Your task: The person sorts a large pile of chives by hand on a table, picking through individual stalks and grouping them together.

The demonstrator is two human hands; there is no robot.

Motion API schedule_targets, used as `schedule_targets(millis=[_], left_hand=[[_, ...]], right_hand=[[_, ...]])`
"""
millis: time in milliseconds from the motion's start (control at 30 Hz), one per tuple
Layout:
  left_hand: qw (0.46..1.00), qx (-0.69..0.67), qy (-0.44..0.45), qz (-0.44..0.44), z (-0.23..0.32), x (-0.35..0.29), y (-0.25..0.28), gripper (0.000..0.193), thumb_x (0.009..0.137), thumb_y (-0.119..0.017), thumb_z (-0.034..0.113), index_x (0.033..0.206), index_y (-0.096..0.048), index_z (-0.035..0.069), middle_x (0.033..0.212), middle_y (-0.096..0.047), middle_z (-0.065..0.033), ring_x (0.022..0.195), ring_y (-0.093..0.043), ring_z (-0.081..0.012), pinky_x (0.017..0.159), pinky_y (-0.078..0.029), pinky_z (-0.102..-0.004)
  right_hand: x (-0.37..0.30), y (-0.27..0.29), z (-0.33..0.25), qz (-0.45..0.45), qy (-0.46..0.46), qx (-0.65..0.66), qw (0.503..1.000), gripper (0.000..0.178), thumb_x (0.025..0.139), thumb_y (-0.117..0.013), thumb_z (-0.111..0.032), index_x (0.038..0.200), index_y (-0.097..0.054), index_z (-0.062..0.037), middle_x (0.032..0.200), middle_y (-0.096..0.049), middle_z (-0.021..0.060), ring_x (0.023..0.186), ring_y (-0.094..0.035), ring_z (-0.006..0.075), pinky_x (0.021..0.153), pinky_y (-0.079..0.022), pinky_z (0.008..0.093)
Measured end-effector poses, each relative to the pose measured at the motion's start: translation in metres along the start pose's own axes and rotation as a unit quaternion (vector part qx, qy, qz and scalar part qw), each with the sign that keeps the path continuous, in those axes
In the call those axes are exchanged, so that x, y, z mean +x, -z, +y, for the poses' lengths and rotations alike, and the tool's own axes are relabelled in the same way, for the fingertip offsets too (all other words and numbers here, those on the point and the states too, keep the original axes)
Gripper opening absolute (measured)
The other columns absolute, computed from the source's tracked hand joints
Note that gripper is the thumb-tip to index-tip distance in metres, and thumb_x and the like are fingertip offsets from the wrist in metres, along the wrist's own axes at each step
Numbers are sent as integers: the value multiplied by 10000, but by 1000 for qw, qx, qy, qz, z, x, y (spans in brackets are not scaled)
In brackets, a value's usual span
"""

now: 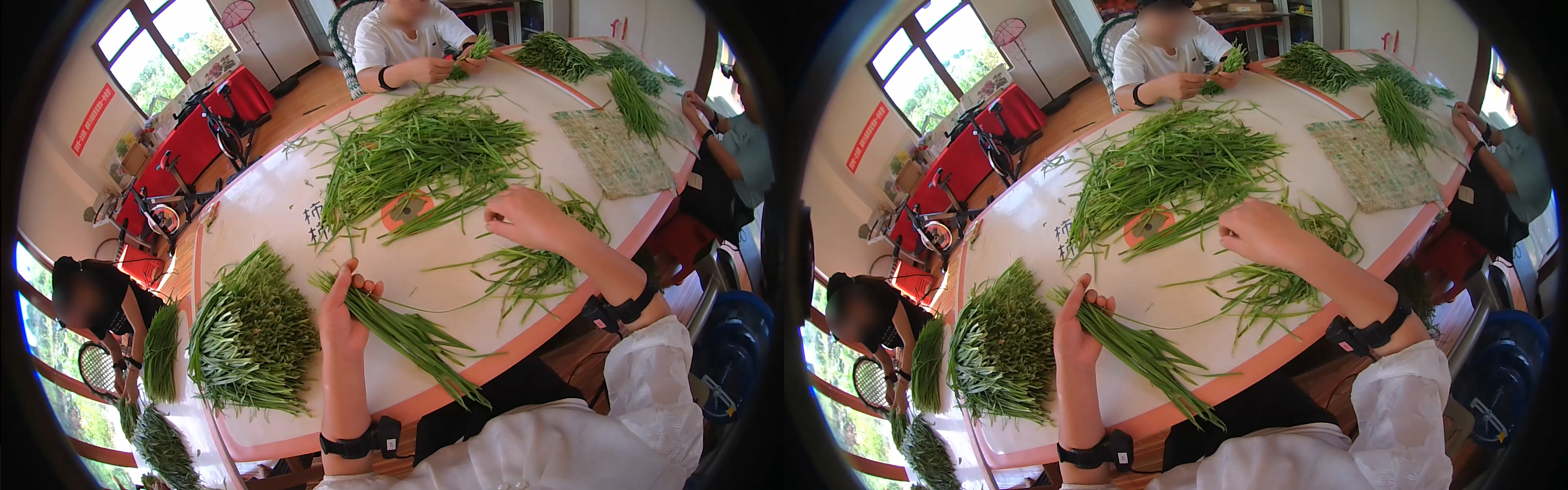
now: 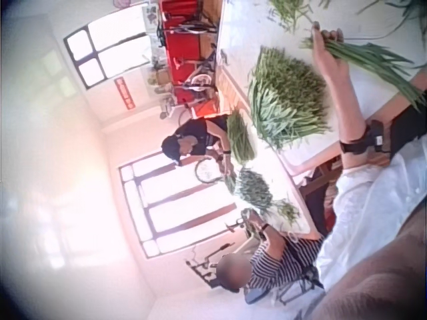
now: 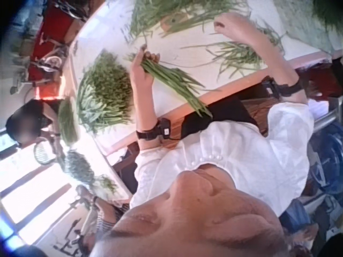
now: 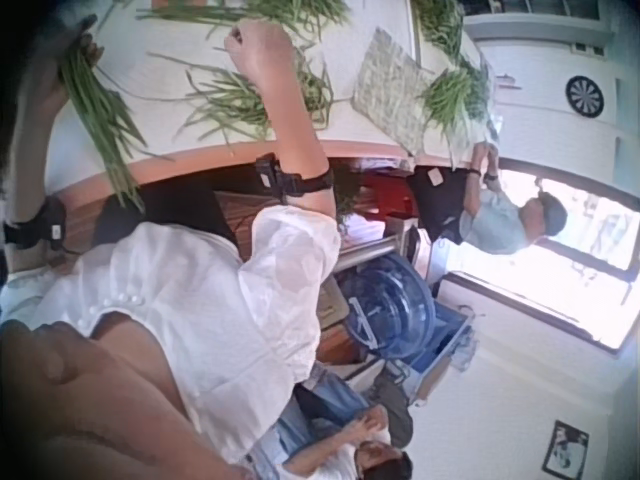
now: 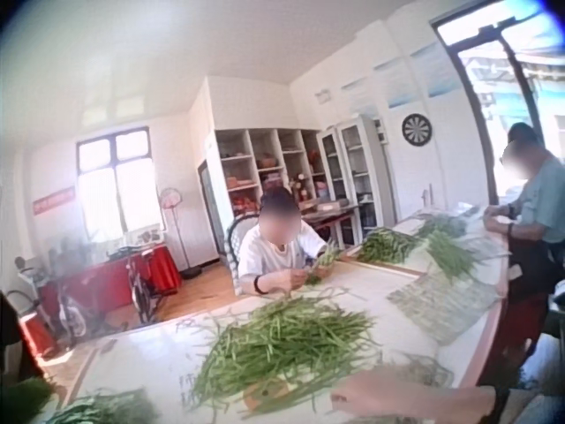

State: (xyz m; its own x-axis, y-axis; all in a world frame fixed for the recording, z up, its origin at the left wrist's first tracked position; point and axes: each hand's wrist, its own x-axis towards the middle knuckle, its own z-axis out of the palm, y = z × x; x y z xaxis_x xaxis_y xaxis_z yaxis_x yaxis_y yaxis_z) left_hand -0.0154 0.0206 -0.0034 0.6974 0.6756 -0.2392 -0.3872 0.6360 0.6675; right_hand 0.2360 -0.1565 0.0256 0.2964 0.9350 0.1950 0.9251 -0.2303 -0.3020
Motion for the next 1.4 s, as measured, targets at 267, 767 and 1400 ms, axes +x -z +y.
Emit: schedule_targets(millis=[267,767,1400], left_hand=[[1000,11,-1,-2,-1,4,4,256,887,-527,164,1114,-508,47,719,-494,-10,669,-501,-145,743,-469,-341],[1000,26,4,0,1,-2,-2,248,896,-507,178,1117,-496,65,675,-461,4,630,-474,-128,654,-443,-325],[998,63,2,-3,-4,-3,-8,238,891,-509,177,1096,-498,58,667,-469,2,619,-480,-124,616,-443,-310]], right_hand=[[111,-57,-39,-34,77,52,995,99,727,-580,-146,778,-640,-86,814,-619,85,853,-538,296,741,-456,388],[105,-20,-33,-128,-29,492,861,161,871,-524,-147,939,-545,-2,836,-626,47,730,-578,89,612,-426,219],[-48,37,53,-25,-153,120,981,207,762,-611,-206,829,-645,-14,677,-611,108,577,-553,186,559,-425,306]])
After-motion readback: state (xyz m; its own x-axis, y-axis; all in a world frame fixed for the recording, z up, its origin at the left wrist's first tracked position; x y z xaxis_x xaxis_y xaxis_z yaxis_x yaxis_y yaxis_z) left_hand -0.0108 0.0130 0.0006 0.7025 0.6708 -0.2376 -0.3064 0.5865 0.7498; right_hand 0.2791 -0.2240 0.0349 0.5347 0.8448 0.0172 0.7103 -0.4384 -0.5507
